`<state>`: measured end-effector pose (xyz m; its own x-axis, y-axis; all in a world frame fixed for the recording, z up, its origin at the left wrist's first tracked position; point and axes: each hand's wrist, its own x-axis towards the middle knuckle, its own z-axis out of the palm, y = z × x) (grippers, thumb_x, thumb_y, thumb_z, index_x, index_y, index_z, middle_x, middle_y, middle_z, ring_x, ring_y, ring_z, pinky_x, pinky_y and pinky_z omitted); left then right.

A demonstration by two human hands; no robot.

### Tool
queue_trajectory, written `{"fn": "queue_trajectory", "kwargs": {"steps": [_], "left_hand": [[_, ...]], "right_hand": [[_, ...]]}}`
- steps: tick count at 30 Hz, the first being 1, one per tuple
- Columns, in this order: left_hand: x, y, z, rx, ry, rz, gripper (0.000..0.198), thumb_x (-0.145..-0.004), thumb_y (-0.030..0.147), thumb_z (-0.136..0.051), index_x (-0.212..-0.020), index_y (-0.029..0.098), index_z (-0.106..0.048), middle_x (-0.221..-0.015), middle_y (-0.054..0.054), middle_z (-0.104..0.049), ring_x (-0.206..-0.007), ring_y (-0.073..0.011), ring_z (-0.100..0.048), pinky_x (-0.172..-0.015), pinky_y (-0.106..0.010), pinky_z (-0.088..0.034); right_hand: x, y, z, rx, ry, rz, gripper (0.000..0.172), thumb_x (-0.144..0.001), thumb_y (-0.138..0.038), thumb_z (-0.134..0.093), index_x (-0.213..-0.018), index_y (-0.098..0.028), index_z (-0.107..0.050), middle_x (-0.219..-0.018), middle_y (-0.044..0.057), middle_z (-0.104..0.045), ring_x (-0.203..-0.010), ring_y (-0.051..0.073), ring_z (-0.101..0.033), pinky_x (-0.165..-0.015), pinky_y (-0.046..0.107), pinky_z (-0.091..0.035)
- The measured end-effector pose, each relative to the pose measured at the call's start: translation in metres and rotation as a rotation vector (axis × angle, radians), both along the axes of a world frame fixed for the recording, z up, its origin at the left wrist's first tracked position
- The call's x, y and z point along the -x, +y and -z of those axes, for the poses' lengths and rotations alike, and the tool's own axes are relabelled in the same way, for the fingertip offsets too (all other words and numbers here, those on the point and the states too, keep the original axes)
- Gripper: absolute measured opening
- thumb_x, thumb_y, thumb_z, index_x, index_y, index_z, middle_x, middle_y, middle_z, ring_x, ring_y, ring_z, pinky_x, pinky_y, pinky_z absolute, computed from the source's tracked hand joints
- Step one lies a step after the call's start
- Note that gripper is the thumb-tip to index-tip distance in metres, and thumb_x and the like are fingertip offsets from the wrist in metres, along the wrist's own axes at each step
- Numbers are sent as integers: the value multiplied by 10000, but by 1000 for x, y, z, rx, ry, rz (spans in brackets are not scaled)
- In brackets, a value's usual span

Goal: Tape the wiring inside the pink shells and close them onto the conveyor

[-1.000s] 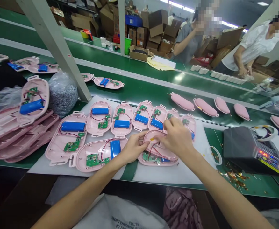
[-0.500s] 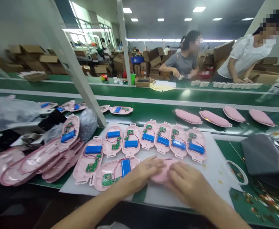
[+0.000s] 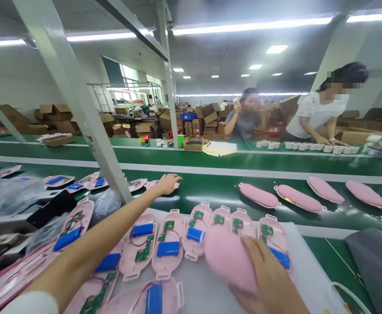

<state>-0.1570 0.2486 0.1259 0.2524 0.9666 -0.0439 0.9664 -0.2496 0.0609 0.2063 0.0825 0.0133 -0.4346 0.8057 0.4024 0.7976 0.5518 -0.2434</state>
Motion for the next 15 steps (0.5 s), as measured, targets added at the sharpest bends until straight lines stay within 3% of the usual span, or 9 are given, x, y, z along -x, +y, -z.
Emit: {"fn": "queue_trajectory", "kwargs": {"steps": [2,4,6,8,11,13,15], "left_hand": [[17,30,1,63,45,-59,363,-904,298,-619,-1233,155,-564,-1316,-121,-548,-1201,-291,-536,-1006,-549,-447],[28,42,3,128,68,-98,333,-900,337,-631,-1174,151,-593,-1223,-101,-600,-1100,-255,-596,-943,-498,-506],[34,45,3,155,63,-135,302,-909,345,-620,-1133,143,-608,-1143,-89,-632,-1009,-224,-631,-880,-448,-542],[38,45,-4,116,43,-180,282,-912,341,-617,-1111,142,-615,-1113,-83,-643,-975,-211,-641,-851,-422,-555],[38,37,-34,-51,-2,-251,264,-907,297,-626,-1122,145,-611,-1106,-83,-651,-991,-217,-646,-868,-432,-554],[27,17,-58,-185,-62,-255,262,-915,214,-597,-1166,141,-589,-1126,-80,-656,-1042,-217,-643,-923,-433,-536],[8,-17,-75,-280,-165,-200,297,-920,112,-500,-1210,122,-562,-1208,-52,-635,-1154,-185,-597,-1018,-366,-475]], "right_hand": [[23,62,-22,102,-2,101,659,-817,-541,-570,-1349,-194,-392,-1274,153,-525,-1138,304,-552,-924,393,-453],[50,127,-30,196,-75,169,638,-790,-553,-600,-1264,-149,-462,-1177,162,-558,-1084,308,-572,-908,388,-441],[77,182,-23,256,-153,193,594,-765,-510,-646,-1189,-117,-510,-1119,173,-573,-1073,322,-577,-895,386,-431],[102,220,-6,282,-183,178,552,-746,-450,-687,-1138,-89,-540,-1100,197,-582,-1075,351,-579,-880,398,-429],[126,240,7,309,-152,134,594,-713,-400,-735,-1144,-36,-549,-1105,252,-591,-1052,400,-590,-857,431,-436],[118,228,-8,337,-122,138,687,-743,-396,-719,-1267,-18,-487,-1188,277,-569,-1105,403,-571,-888,441,-430],[80,197,-37,321,-28,170,717,-824,-392,-640,-1397,-51,-378,-1311,259,-517,-1203,359,-525,-953,425,-408]]}}
